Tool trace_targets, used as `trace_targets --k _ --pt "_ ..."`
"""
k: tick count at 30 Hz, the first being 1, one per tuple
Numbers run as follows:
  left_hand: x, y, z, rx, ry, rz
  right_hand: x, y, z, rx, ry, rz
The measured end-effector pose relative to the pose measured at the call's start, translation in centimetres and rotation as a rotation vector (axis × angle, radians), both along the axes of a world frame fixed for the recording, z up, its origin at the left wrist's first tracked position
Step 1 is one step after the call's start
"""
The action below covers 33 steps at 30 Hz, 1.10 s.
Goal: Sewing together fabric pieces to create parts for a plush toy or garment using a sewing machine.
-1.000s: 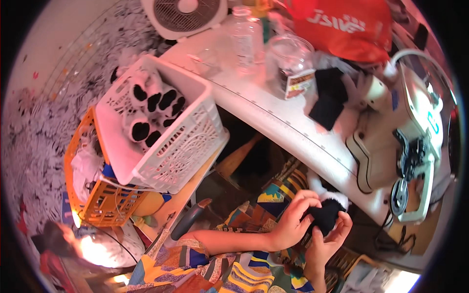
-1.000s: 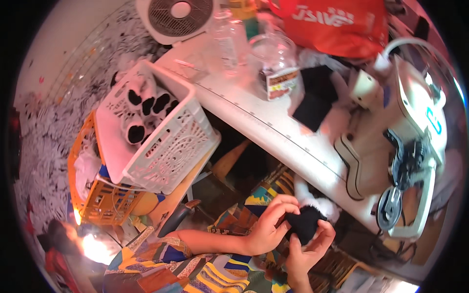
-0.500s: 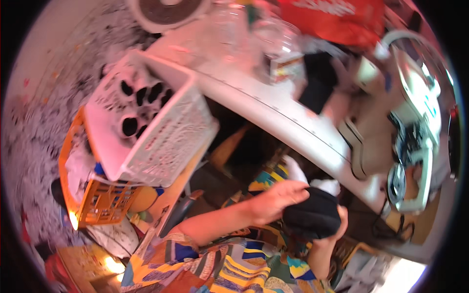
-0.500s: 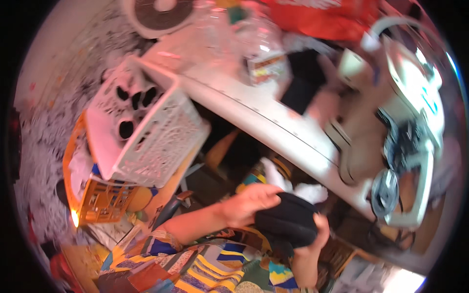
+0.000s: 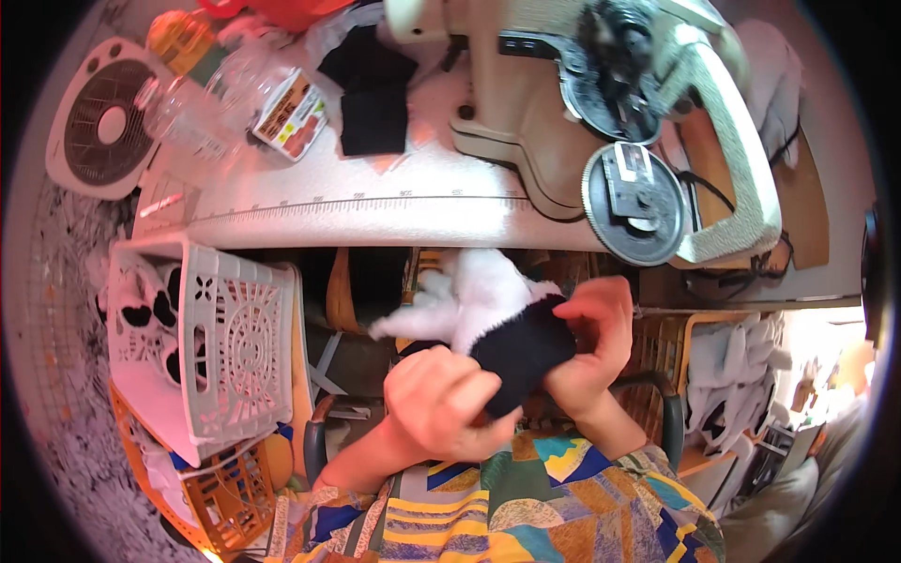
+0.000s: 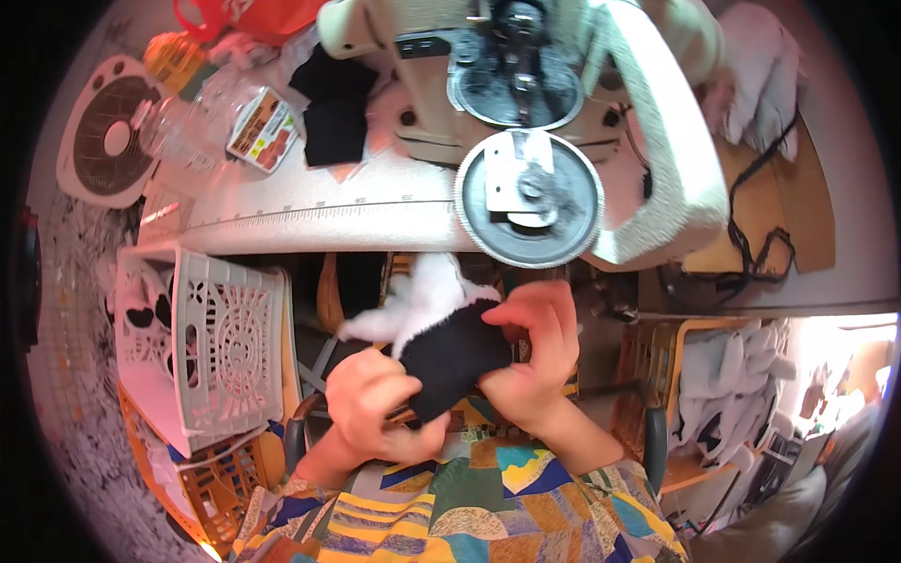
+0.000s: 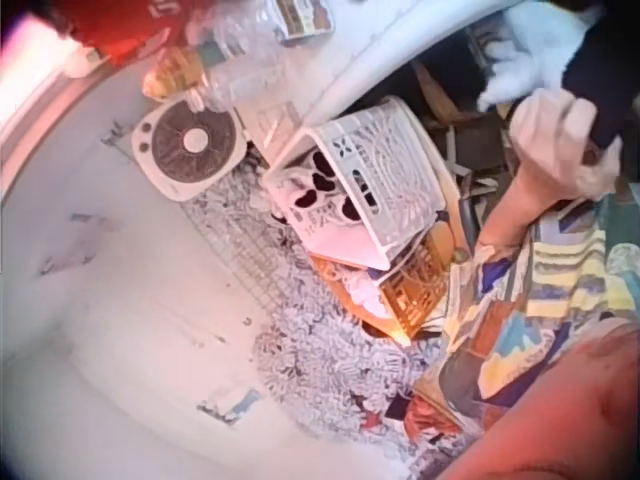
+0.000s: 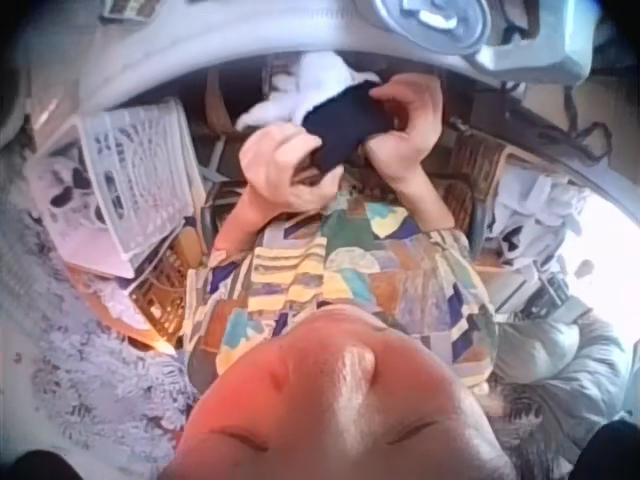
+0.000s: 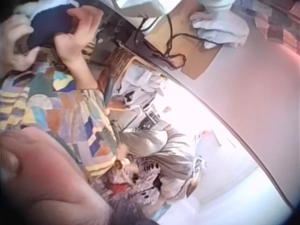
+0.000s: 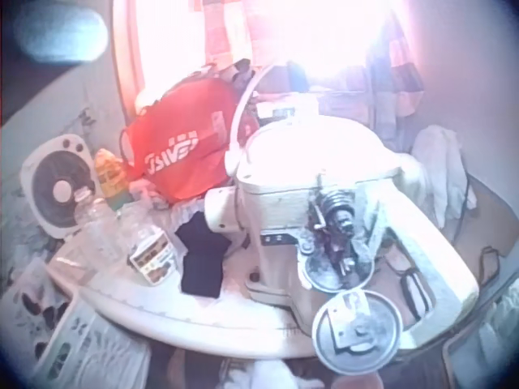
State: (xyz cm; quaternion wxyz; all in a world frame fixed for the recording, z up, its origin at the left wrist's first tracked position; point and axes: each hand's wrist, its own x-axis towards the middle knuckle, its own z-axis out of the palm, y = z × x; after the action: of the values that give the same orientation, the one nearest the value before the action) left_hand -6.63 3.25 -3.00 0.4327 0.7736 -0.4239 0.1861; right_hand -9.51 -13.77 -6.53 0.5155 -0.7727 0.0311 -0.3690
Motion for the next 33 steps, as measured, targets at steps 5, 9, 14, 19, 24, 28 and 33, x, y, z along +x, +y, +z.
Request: trace_targets --k 5,9,14,19,24,28,33 --pt "0.8 -0.4 -2.4 -0.011 0.586 -0.045 -0.6 0.0 -0.2 0.406 0.150 0.298" --pt "-0.7 -0.4 -2.8 -0.219 0.948 -0.128 -0.6 -0.6 0.3 0.686 0.268 0.653" --pt "-0.5 1.0 0.5 0.090 0.839 -0.087 -1.0 -4.3 -0.8 1.037 0.586 1.138" --pt "-2.3 0.2 0.9 0.280 0.382 -0.077 -1.5 -1.6 -2.4 0.715 0.480 1.119" --pt "-2.7 0.6 1.5 0.365 0.123 0.090 -1.2 -1.6 -2.0 0.174 0.194 0.817" --pt "-1.6 -0.2 0.9 0.342 -0.055 0.283 -1.5 0.2 -1.6 -0.143 0.013 0.274" --pt "-1.4 -0.1 0.0 0.354 -0.192 0.239 -0.5 1.3 -0.4 -0.040 0.098 0.403"
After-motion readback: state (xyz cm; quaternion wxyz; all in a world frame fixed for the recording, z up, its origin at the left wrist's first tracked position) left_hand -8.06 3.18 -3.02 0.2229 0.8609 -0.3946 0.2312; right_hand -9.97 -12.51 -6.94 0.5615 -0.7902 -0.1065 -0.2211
